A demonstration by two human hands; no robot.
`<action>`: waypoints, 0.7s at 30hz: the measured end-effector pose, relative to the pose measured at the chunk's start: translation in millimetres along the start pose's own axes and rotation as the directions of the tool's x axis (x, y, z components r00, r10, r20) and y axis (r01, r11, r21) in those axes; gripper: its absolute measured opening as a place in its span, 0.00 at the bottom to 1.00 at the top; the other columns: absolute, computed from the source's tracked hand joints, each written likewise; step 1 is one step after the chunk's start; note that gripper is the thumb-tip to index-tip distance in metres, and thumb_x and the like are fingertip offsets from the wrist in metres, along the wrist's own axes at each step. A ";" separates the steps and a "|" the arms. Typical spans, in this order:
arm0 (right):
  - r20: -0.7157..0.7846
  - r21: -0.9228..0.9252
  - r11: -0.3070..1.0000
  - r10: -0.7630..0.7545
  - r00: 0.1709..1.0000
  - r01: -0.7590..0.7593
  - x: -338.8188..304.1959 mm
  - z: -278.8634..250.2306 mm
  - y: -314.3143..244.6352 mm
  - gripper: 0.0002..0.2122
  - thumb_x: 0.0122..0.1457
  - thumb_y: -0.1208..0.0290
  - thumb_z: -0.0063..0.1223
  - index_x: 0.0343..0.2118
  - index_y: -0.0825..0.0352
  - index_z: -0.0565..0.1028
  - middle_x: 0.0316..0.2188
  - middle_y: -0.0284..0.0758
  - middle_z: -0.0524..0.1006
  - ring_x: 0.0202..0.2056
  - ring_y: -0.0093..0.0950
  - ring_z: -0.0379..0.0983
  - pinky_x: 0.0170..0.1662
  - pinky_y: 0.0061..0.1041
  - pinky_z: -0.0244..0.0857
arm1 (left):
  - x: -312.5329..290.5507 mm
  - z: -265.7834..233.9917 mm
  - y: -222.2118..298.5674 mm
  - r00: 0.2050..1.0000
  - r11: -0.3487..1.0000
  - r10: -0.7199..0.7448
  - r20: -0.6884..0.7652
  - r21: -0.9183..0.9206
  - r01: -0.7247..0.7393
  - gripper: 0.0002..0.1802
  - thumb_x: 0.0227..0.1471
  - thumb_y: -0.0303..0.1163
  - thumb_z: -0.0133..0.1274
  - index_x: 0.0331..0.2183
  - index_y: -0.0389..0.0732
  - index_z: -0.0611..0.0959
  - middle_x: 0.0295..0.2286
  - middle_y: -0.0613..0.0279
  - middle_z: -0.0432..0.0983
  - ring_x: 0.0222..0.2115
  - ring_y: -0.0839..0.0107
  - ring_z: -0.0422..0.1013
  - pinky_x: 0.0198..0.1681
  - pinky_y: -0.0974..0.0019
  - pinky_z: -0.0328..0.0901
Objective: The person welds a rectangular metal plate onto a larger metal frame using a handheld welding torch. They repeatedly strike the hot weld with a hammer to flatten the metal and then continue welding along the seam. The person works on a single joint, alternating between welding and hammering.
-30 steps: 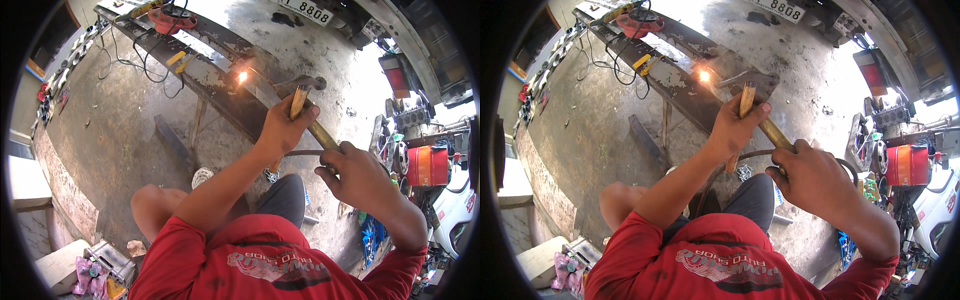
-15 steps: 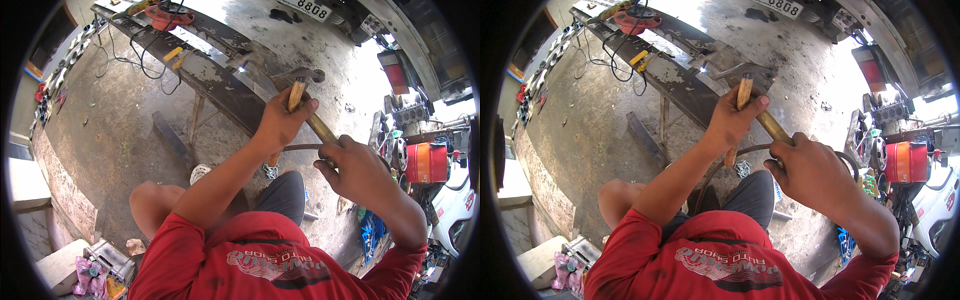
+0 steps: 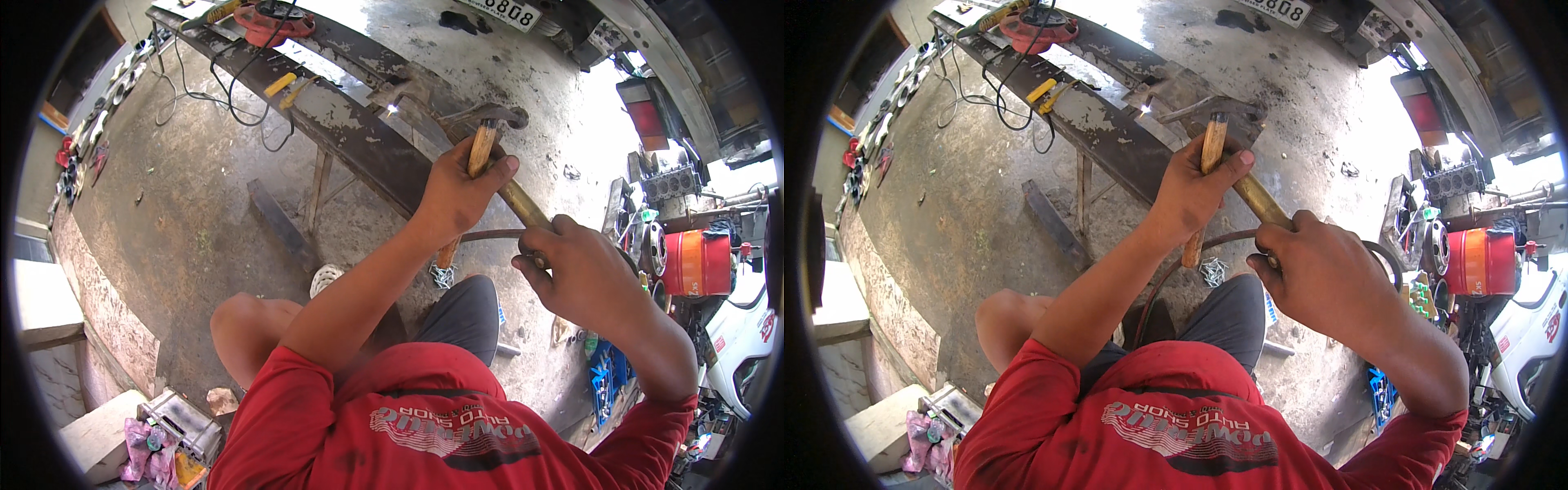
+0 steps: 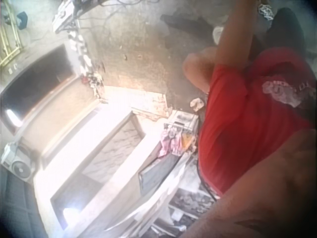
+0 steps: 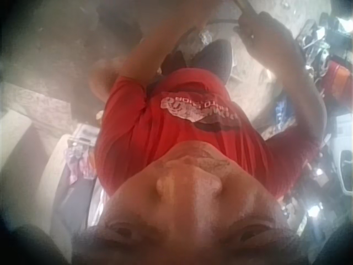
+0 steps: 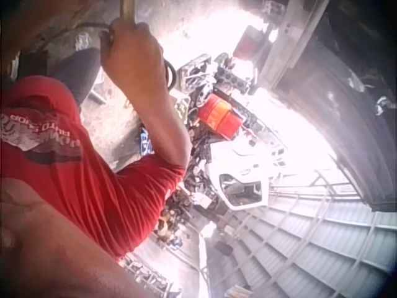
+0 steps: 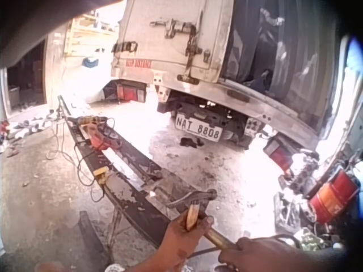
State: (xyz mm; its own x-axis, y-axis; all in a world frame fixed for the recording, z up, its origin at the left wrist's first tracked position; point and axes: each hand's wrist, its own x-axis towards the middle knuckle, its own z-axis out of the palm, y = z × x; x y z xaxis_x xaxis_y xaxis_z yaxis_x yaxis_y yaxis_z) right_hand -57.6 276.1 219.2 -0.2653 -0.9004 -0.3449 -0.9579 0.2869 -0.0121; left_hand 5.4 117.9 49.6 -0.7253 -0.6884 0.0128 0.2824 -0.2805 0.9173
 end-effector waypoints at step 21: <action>-0.013 0.007 1.000 -0.007 1.000 0.007 0.8 1.3 -0.5 0.11 0.71 0.60 0.62 0.45 0.64 0.84 0.35 0.48 0.81 0.37 0.52 0.85 0.46 0.52 0.79 | 0.1 -0.4 0.3 1.000 1.000 0.016 0.010 0.003 -0.016 0.18 0.66 0.46 0.71 0.44 0.42 0.86 0.24 0.76 0.73 0.21 0.86 0.67 0.24 0.74 0.64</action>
State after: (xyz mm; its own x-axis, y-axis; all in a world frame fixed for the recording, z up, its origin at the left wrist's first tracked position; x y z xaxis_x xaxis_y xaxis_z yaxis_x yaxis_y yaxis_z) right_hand -57.2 275.7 217.7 -0.2604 -0.9065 -0.3324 -0.9588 0.2832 -0.0211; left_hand 5.6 117.4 49.8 -0.7270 -0.6859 0.0312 0.2917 -0.2673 0.9184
